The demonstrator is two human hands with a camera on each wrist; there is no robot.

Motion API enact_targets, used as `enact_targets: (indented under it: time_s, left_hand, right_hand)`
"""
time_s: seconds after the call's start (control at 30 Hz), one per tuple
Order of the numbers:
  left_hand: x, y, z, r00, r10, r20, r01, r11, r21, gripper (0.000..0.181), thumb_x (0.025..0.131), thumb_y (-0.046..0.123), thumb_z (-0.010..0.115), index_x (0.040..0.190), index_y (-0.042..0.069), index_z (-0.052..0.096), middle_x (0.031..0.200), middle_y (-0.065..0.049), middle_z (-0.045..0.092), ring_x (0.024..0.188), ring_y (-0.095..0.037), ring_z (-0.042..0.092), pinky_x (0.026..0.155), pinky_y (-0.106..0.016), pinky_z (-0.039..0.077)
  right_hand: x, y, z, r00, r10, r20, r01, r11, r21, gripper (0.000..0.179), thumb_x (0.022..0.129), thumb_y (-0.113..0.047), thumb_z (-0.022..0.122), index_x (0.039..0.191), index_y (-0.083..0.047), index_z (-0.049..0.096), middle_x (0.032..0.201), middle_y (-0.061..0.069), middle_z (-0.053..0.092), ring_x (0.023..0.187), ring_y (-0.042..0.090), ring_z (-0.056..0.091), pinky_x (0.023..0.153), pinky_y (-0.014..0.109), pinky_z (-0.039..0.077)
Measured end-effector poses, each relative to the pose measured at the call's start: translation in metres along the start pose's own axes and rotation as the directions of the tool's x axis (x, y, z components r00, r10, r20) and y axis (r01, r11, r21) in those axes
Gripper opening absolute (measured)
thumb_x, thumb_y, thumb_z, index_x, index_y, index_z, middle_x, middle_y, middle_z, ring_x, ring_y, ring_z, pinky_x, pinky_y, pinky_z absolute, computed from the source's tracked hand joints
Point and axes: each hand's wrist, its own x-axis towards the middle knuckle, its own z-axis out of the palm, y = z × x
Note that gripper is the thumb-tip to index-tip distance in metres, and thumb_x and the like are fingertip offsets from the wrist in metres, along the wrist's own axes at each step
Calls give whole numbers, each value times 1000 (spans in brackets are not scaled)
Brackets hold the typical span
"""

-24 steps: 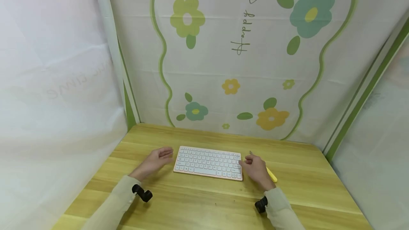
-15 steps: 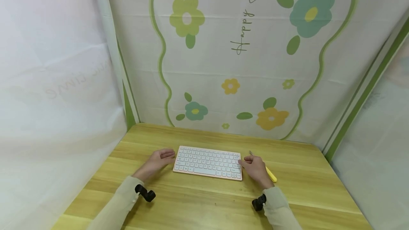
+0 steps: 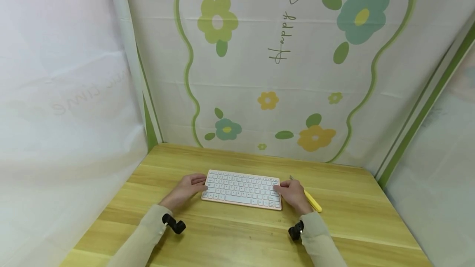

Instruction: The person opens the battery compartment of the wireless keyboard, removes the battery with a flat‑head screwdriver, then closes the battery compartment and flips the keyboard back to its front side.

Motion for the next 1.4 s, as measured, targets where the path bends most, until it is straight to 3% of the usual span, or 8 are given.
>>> enact_targets:
  time_s: [0.23, 0.33, 0.6, 0.7, 0.87, 0.97, 1.13, 1.4]
  left_hand:
    - [-1, 8, 7, 999, 23, 30, -28, 985, 169, 70, 98, 12, 75, 155, -10, 41, 158, -29, 49, 148, -46, 48, 122, -56, 44]
    - [-7, 17, 13, 996, 83, 40, -92, 923, 373, 72, 97, 13, 76, 157, -9, 41, 160, -27, 48, 149, -45, 47, 123, -58, 42]
    - [-17, 51, 54, 937, 252, 241, -347, 608, 714, 90, 97, 23, 77, 164, -8, 24, 172, -24, 28, 160, -37, 31, 130, -51, 32]
    - [-17, 61, 75, 894, 292, 339, -444, 490, 750, 92, 98, 28, 76, 164, -8, 23, 174, -22, 25, 162, -34, 28, 131, -47, 31]
    - [-12, 64, 107, 794, 381, 473, -577, 227, 785, 97, 93, 34, 80, 162, -10, 28, 172, -25, 27, 161, -35, 32, 131, -43, 32]
    - [-7, 60, 124, 764, 394, 511, -592, 114, 798, 103, 92, 39, 81, 163, -9, 26, 174, -23, 24, 162, -34, 29, 133, -41, 29]
    - [0, 54, 142, 764, 389, 515, -573, 41, 819, 104, 91, 39, 79, 165, -6, 22, 176, -21, 19, 164, -33, 25, 133, -42, 30]
    - [4, 47, 157, 789, 366, 493, -542, 37, 840, 97, 93, 27, 74, 166, -5, 19, 176, -21, 18, 164, -32, 24, 132, -42, 32]
  right_hand:
    - [2, -1, -1, 1000, 29, 8, -30, 998, 46, 39, 98, -32, 75, 112, 4, 78, 119, 20, 74, 113, 31, 61, 75, 23, 50]
    - [-2, -2, -5, 999, 33, 20, -36, 992, 118, 40, 101, -34, 73, 114, 4, 78, 124, 21, 73, 117, 28, 63, 79, 24, 55]
    - [-17, -9, -15, 995, 52, 83, -81, 910, 407, 61, 108, -35, 62, 144, 12, 54, 138, 28, 67, 109, 18, 74, 96, 33, 64]
    - [-20, -10, -16, 993, 66, 97, -103, 882, 459, 61, 109, -35, 60, 146, 13, 52, 143, 29, 63, 110, 16, 72, 97, 30, 63]
    - [-26, -14, -14, 991, 91, 97, -128, 852, 507, 57, 109, -33, 59, 145, 11, 54, 144, 27, 63, 110, 13, 71, 98, 28, 62]
    - [-29, -16, -12, 992, 96, 84, -125, 850, 512, 52, 108, -29, 61, 142, 10, 57, 134, 22, 70, 104, 11, 72, 94, 26, 62]
    - [-33, -18, -9, 994, 85, 71, -110, 837, 535, 50, 107, -25, 64, 139, 13, 58, 122, 13, 75, 97, 9, 71, 88, 22, 62]
    - [-37, -15, -10, 995, 88, 53, -103, 842, 530, 49, 107, -26, 63, 140, 11, 59, 127, 17, 73, 98, 9, 72, 88, 21, 62]
